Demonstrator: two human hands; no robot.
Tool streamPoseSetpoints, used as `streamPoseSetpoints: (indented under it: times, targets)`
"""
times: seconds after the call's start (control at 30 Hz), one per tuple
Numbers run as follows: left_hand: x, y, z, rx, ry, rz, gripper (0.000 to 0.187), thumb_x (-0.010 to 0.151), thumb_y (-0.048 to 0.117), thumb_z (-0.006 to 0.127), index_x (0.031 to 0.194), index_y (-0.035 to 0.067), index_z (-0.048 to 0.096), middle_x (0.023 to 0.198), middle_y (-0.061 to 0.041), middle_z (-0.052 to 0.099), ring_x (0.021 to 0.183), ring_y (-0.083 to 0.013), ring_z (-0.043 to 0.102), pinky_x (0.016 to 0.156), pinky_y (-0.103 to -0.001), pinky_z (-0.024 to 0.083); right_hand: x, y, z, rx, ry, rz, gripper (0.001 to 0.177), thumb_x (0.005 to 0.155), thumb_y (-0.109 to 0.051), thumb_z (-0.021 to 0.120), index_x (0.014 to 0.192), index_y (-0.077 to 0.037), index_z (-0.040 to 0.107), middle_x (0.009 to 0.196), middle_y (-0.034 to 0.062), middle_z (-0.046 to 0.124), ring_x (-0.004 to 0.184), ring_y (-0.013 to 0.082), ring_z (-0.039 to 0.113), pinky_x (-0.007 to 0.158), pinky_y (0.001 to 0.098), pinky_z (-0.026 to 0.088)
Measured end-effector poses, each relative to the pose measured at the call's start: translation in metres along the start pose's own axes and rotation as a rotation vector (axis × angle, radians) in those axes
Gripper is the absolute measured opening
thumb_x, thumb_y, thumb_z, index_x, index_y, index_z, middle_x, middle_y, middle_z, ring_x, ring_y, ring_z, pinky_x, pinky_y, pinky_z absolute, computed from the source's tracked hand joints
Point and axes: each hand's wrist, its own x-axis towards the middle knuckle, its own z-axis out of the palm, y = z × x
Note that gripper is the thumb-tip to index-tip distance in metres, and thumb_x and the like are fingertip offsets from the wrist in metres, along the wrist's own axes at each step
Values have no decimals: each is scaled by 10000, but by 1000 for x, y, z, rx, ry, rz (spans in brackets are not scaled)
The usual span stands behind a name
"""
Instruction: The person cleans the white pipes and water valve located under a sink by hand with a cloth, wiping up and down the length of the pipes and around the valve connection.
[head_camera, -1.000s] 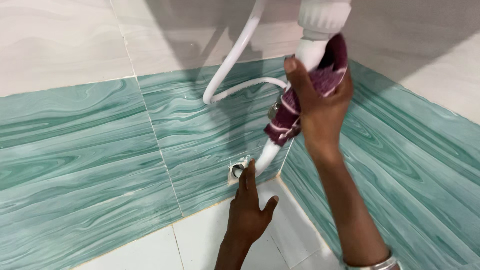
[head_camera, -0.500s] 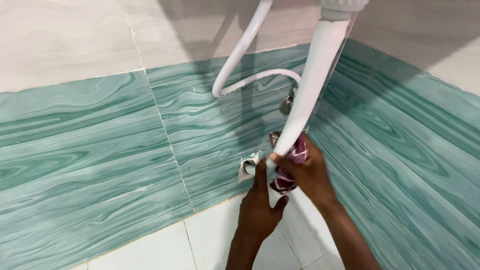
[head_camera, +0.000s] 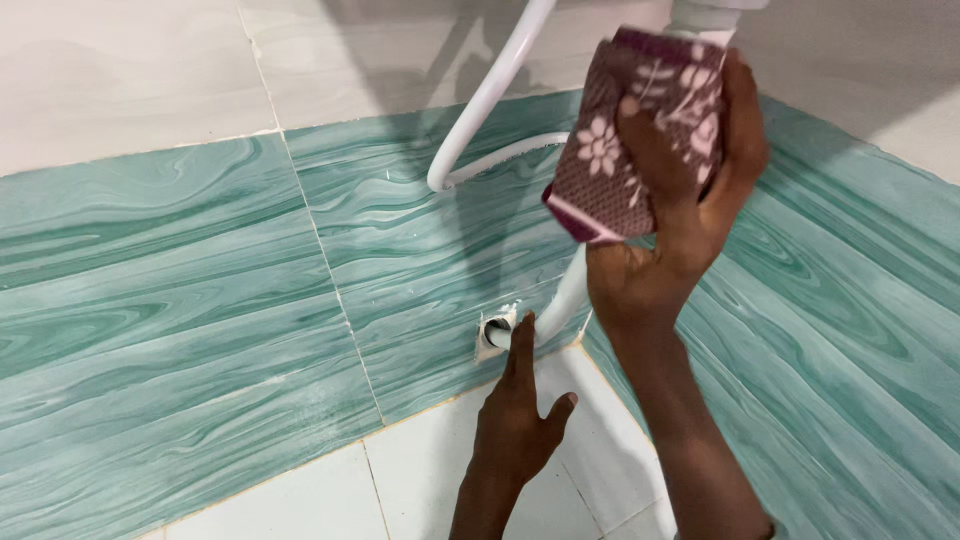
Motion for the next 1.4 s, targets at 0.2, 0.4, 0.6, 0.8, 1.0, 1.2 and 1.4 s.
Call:
streamPoseSetpoints:
  times: [0.2,0.4,0.6,0.8,1.0,1.2,1.4]
  targets:
    - [-3,-10,-1,-32,6,-7,1085,827,236,788,1607,128,42,1660,-145,283,1394,-366,485,1034,-438,512,-92,-23,-24,11,-301,306,604,842,-46,855,1390,-203,654,1578,225,377,1465,373,503,1184,433,519]
    - [-3,-3,-1,19,-25,-56,1036,831,236,775,1609,109,103,1659,-128,296,1423,-348,459,1064,-432,496,-92,-37,-45,24,-424,392,602,740,-87,865,1305,-206,697,1488,220,506,1290,351,641,1010,399,612]
    - [0,0,2,32,-5,-52,1122,848,243,790,1611,95,-19,1677,-150,201,1482,-377,330,1128,-464,398,36,-12,-58,1,-204,94,351,1071,-103,857,1384,-97,698,1493,192,486,1320,275,623,1053,329,589]
    - [-3,-2,-4,73,-29,-28,1077,864,178,751,1619,107,-14,1699,-159,190,1469,-384,360,1095,-471,441,9,-17,-23,-62,-225,6,445,921,-31,830,1343,-70,697,1541,214,424,1397,349,557,1173,431,532]
    - [-3,-15,-5,316,-69,-114,890,856,102,742,1539,75,171,1608,-188,351,1391,-393,468,1057,-490,481,-131,-23,-25,-20,-505,427,602,773,-49,811,1339,-189,660,1553,222,443,1284,365,629,965,405,590]
    - [-6,-24,-17,355,164,-127,891,855,-44,611,1599,25,126,1645,-226,228,1390,-409,426,1069,-504,448,-165,-32,-49,100,-724,749,454,931,-170,668,1382,-174,618,1486,125,526,1194,293,676,810,381,614]
    - [2,-11,-14,-17,424,190,709,994,-5,543,1600,20,176,1635,-273,304,1477,-463,358,1144,-530,381,-68,-14,-67,539,-78,570,574,1130,-506,560,1434,-37,428,1295,64,537,1173,140,585,1038,293,538]
